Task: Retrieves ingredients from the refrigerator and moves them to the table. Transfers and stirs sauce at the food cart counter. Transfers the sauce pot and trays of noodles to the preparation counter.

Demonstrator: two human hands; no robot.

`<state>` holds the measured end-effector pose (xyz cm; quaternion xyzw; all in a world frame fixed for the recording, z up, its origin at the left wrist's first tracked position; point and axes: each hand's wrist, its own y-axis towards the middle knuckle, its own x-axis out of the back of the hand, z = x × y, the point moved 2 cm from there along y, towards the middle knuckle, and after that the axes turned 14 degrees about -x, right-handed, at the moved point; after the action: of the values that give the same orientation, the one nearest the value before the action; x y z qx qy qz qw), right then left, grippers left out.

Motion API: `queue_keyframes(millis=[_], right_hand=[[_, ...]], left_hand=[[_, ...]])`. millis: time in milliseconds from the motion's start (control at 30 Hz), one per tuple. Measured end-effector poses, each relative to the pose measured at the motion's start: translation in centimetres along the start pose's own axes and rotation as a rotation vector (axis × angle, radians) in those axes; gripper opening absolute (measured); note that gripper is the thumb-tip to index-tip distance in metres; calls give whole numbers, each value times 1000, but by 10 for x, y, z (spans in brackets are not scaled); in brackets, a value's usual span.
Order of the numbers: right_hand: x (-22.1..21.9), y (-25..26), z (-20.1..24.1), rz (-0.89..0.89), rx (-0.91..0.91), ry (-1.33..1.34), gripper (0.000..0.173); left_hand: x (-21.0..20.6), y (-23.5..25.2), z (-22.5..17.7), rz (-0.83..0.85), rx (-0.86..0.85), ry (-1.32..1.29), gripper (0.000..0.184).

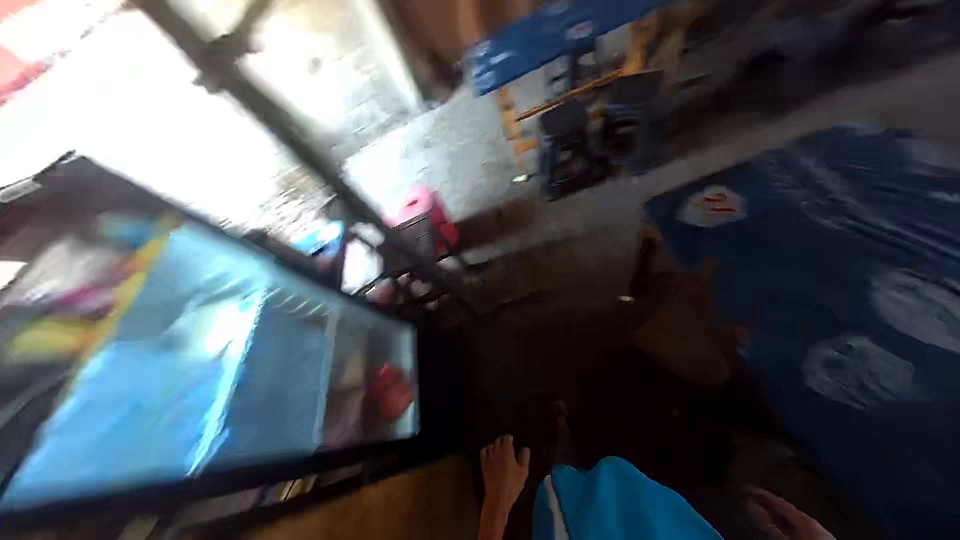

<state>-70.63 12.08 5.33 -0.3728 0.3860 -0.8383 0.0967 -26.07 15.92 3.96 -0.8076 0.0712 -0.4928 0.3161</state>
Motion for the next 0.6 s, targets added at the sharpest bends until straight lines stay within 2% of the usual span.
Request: queue_keyframes(millis=[67, 167, 300, 367, 400, 467, 533, 600], right_hand=[[7, -14, -21, -164, -29, 164, 37], [40, -44, -61, -588, -148, 369, 34], [103, -101, -132, -1153, -479, 476, 39], [125, -121, -176, -1304, -620, 483, 45], [133, -126, -199, -1314, -684, 515, 49], [143, -121, -243, -1209, -768, 683, 58], [148, -101, -273, -1046, -723, 950, 60], [152, -79, -288, -931, -593, 1174, 54]], left_hand=[[-4, 16, -35, 1, -145, 27, 51], [-16, 48, -99, 88, -391, 5, 49], [-37, 71, -228, 240, -732, -44, 39], [-55, 70, -299, 300, -914, -67, 36], [-66, 68, -336, 346, -980, -100, 36], [-94, 60, -405, 480, -1031, -179, 38], [-126, 46, -468, 640, -983, -262, 44], [-159, 33, -518, 770, -878, -326, 54]])
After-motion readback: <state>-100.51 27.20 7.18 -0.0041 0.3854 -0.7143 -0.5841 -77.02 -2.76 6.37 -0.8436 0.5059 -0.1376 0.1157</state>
